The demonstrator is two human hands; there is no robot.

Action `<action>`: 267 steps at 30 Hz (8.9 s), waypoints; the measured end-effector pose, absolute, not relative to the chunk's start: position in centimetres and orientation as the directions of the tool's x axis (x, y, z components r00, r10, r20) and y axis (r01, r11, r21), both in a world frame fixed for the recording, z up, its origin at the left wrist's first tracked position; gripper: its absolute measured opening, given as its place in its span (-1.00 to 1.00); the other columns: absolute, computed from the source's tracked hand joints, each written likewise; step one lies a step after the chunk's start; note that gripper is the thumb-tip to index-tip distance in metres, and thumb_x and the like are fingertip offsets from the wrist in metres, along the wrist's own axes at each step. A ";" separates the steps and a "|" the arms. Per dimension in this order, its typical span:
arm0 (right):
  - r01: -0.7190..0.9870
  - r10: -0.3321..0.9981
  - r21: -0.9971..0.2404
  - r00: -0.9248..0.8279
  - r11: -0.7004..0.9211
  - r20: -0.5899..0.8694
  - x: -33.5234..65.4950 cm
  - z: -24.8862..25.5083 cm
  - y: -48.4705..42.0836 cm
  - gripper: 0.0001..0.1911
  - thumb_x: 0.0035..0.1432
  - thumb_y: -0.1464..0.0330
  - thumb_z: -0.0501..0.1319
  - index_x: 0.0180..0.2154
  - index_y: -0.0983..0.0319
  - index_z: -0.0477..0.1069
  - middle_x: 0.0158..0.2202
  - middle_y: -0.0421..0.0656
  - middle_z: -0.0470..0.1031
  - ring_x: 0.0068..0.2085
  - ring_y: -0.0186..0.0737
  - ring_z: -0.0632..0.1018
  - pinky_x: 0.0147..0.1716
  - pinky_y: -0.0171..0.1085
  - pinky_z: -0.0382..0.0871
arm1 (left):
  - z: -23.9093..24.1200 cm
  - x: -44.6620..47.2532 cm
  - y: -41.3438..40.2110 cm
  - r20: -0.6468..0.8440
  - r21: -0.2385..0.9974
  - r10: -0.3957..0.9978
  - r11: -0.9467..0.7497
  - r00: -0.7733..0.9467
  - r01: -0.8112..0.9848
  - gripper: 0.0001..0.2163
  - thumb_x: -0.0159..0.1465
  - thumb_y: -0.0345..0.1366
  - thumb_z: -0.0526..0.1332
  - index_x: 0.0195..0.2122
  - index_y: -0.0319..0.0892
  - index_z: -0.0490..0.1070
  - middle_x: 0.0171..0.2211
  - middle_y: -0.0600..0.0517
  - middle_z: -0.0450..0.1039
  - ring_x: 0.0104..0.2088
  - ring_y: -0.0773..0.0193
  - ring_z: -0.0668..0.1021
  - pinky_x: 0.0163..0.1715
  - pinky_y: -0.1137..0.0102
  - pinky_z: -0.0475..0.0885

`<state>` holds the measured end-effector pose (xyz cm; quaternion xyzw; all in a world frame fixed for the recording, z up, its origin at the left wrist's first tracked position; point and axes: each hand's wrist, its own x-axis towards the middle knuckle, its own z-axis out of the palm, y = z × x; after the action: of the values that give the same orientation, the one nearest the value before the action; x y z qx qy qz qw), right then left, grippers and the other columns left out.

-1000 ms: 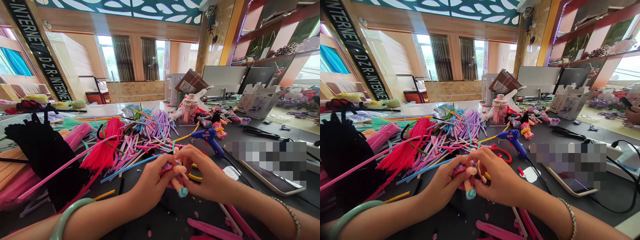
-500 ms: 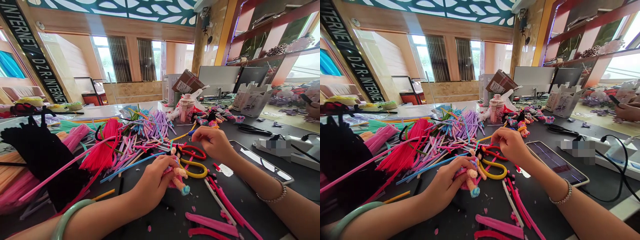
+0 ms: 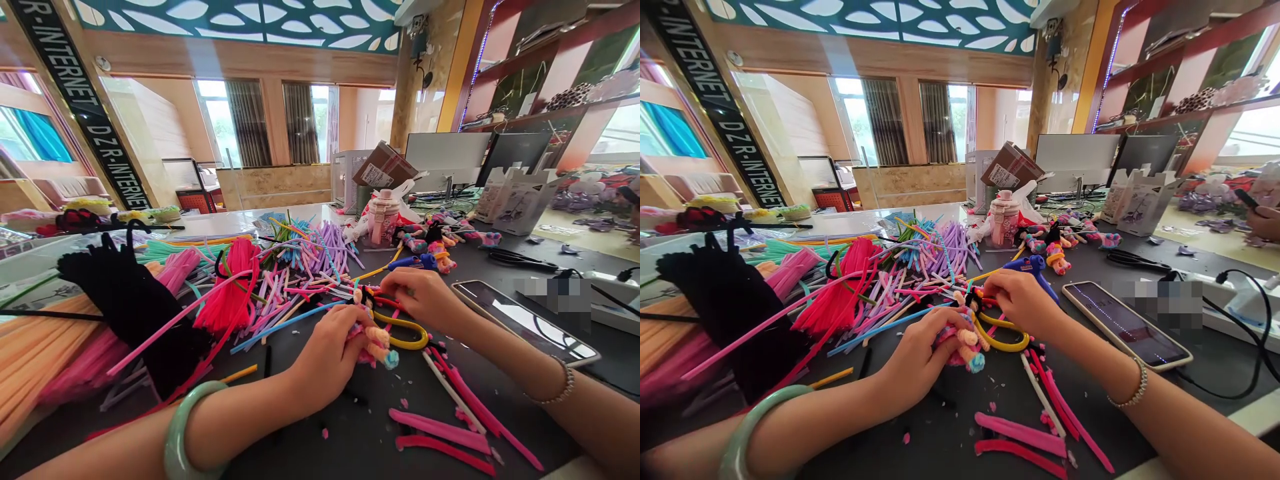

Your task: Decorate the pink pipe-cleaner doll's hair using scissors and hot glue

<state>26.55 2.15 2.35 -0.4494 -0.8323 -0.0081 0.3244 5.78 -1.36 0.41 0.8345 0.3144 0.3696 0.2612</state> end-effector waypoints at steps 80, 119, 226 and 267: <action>-0.238 0.916 -0.916 -0.166 0.322 0.365 30.5 5.7 4.4 -0.71 -0.13 0.27 0.41 -0.30 0.18 0.49 -0.54 -0.29 0.52 -0.58 -0.46 0.47 -0.57 -0.45 0.38 | 0.6 5.2 1.8 0.485 0.731 0.828 -0.560 0.280 0.390 -0.75 0.29 -0.24 -0.08 -0.46 -0.17 0.26 -0.53 0.07 0.27 -0.47 0.28 0.34 -0.41 0.39 0.24; -0.087 0.889 -0.991 -0.437 0.106 0.134 23.1 1.8 -0.2 -0.74 -0.21 0.30 0.44 -0.44 0.28 0.51 -0.64 -0.28 0.45 -0.63 -0.42 0.43 -0.67 -0.41 0.24 | -0.2 5.8 -0.5 0.684 0.721 0.706 -0.692 0.186 -0.027 -0.96 0.19 -0.36 0.27 -0.41 -0.08 0.49 -0.42 0.06 0.45 -0.37 0.30 0.50 -0.33 0.37 0.42; -0.347 0.894 -0.938 -0.420 -0.001 0.154 22.2 2.7 -0.5 -0.67 -0.25 0.21 0.45 -0.51 0.31 0.45 -0.66 -0.27 0.49 -0.61 -0.38 0.54 -0.62 -0.44 0.43 | 0.6 6.0 -1.3 0.595 0.782 0.790 -0.612 0.148 0.123 -0.94 0.16 -0.40 0.19 -0.42 -0.14 0.43 -0.48 0.06 0.46 -0.44 0.31 0.51 -0.41 0.44 0.46; 0.076 0.899 -0.942 -0.333 0.326 0.284 22.6 2.4 -1.3 -0.72 0.00 0.22 0.29 -0.58 0.21 0.29 -0.66 -0.29 0.38 -0.57 -0.36 0.48 -0.55 -0.38 0.33 | 1.1 6.4 -1.9 0.493 0.820 0.825 -0.547 0.277 0.169 -0.79 0.25 -0.15 0.14 -0.41 -0.17 0.38 -0.70 0.13 0.31 -0.68 0.33 0.44 -0.63 0.46 0.36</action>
<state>22.59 -1.28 2.41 -0.3598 -0.6775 0.4557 0.4515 6.38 -1.93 1.11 0.7271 0.3419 0.4948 0.3312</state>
